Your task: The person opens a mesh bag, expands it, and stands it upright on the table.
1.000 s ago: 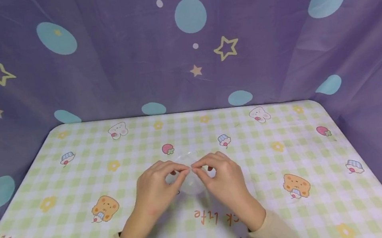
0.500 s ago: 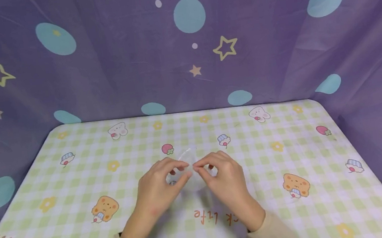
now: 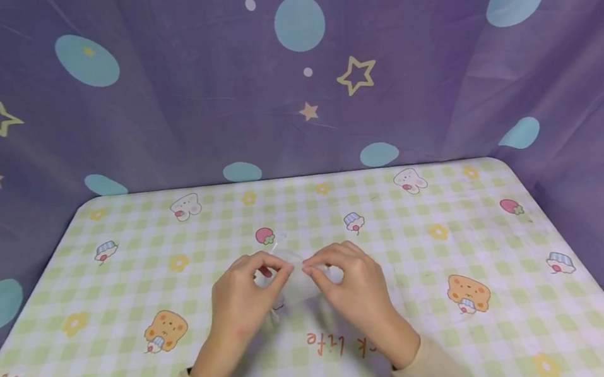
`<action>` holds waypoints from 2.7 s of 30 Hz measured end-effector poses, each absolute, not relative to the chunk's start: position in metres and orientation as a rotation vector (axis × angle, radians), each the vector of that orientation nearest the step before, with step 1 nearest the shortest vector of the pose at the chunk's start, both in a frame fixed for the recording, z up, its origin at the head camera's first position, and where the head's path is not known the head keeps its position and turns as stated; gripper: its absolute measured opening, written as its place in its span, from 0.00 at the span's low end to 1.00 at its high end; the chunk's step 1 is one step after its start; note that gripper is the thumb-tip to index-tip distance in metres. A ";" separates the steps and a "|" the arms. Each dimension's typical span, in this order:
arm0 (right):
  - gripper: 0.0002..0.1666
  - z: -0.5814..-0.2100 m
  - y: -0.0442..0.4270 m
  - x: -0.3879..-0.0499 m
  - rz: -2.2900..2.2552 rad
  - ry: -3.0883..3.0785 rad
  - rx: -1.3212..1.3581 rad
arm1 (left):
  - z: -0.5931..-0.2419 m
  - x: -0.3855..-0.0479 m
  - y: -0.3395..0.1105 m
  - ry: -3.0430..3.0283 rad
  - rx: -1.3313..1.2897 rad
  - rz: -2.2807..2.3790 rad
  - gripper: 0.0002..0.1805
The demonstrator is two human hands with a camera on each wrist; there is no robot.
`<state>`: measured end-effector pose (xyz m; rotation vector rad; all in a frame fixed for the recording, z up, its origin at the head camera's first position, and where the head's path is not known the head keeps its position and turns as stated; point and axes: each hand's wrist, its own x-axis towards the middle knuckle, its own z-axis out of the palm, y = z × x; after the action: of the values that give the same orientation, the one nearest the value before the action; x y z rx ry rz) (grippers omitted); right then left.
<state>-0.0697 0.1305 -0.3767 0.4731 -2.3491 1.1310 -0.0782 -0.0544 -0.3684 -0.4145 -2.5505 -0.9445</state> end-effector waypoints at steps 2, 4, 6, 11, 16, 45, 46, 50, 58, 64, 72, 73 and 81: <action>0.08 -0.377 0.131 -0.070 1.133 -2.329 0.476 | -0.368 -0.078 -0.054 -2.565 -0.416 -0.961 0.05; 0.08 -0.378 0.131 -0.071 1.134 -2.300 0.479 | -0.368 -0.077 -0.053 -2.575 -0.427 -0.970 0.05; 0.09 -0.379 0.130 -0.071 1.131 -2.267 0.478 | -0.367 -0.076 -0.052 -2.579 -0.443 -0.974 0.04; 0.14 -0.378 0.130 -0.071 1.116 -2.222 0.481 | -0.366 -0.074 -0.050 -2.573 -0.468 -0.968 0.02; 0.13 -0.378 0.130 -0.070 1.160 -2.243 0.506 | -0.365 -0.076 -0.050 -2.559 -0.420 -0.972 0.03; 0.16 -0.374 0.131 -0.071 1.262 -2.171 0.623 | -0.363 -0.080 -0.053 -2.568 -0.459 -1.219 0.05; 0.16 -0.374 0.132 -0.070 1.266 -2.173 0.642 | -0.363 -0.080 -0.053 -2.560 -0.449 -1.217 0.05; 0.15 -0.375 0.133 -0.069 1.305 -2.191 0.684 | -0.362 -0.080 -0.053 -2.510 -0.410 -1.197 0.05; 0.09 -0.374 0.133 -0.068 1.365 -2.184 0.625 | -0.361 -0.080 -0.053 -2.479 -0.391 -1.216 0.05; 0.12 -0.369 0.134 -0.068 1.362 -2.140 0.549 | -0.360 -0.080 -0.055 -2.457 -0.381 -1.220 0.05; 0.16 -0.370 0.132 -0.071 1.311 -2.097 0.521 | -0.360 -0.076 -0.054 -2.508 -0.444 -1.206 0.08; 0.16 -0.370 0.132 -0.072 1.311 -2.093 0.524 | -0.360 -0.076 -0.054 -2.525 -0.452 -1.199 0.10; 0.12 -0.369 0.130 -0.068 1.315 -2.166 0.574 | -0.362 -0.076 -0.054 -2.580 -0.487 -1.139 0.07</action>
<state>-0.0684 0.1305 -0.3692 0.5736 -2.1662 1.3149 -0.0764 -0.0538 -0.3620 -0.4866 -2.5801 -1.1390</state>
